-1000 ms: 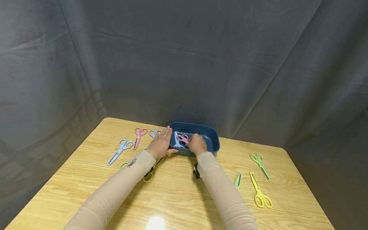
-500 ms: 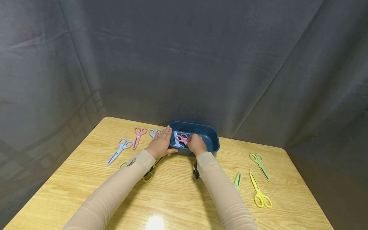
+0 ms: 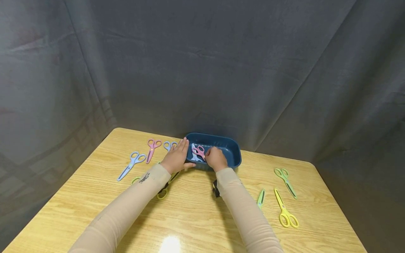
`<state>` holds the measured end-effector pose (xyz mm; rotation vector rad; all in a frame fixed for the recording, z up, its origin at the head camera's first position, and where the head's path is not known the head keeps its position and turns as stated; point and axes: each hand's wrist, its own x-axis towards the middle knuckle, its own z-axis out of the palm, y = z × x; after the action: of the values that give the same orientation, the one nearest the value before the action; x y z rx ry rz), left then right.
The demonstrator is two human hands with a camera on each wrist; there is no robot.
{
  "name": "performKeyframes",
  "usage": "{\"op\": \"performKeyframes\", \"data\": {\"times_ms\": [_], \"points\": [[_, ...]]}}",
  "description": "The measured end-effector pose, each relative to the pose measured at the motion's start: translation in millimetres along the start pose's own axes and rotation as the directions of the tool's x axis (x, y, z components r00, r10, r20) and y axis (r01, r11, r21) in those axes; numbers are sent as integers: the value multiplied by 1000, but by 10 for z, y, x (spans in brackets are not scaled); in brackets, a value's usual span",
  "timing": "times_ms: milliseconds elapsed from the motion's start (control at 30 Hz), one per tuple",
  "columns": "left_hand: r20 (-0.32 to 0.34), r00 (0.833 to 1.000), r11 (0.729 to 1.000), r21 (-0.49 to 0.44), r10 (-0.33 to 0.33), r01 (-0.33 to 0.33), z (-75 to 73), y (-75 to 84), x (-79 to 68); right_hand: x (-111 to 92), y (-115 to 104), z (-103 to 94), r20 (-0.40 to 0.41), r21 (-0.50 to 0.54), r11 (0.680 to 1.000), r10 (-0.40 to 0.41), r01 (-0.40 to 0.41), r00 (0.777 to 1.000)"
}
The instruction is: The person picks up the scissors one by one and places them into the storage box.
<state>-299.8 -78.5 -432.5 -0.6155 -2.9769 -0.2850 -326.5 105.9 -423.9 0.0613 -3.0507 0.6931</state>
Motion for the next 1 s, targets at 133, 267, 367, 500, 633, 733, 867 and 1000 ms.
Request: {"op": "performKeyframes", "data": {"times_ms": [133, 267, 367, 500, 633, 733, 867, 1000], "points": [[3, 1000, 1000, -3, 1, -1, 3, -1, 4, -5, -3, 9, -15, -2, 1000, 3, -3, 1000], [7, 1000, 1000, -17, 2, -2, -2, -2, 1, -23, -21, -4, -25, -1, 1000, 2, -2, 1000], [11, 1000, 1000, -17, -1, 2, -8, -1, 1, -36, -23, -8, -35, 2, 1000, -6, 6, 999], [18, 1000, 1000, -10, -4, 4, -14, -3, 4, -49, -17, -1, -65, -3, 1000, -23, 22, 998], [7, 1000, 1000, -17, 4, -4, -20, -8, -3, -58, -13, 3, -105, -10, 999, -50, 49, 993], [1, 1000, 1000, -22, 4, -4, -19, -8, -3, -59, 0, 2, -122, 3, 997, -70, 71, 990], [5, 1000, 1000, -19, -1, 1, -7, -6, 0, -58, 30, 0, -130, 30, 994, -98, 103, 987], [11, 1000, 1000, -16, -3, 3, -2, -6, -1, -68, 58, -9, -143, 87, 985, -137, 151, 980]]}}
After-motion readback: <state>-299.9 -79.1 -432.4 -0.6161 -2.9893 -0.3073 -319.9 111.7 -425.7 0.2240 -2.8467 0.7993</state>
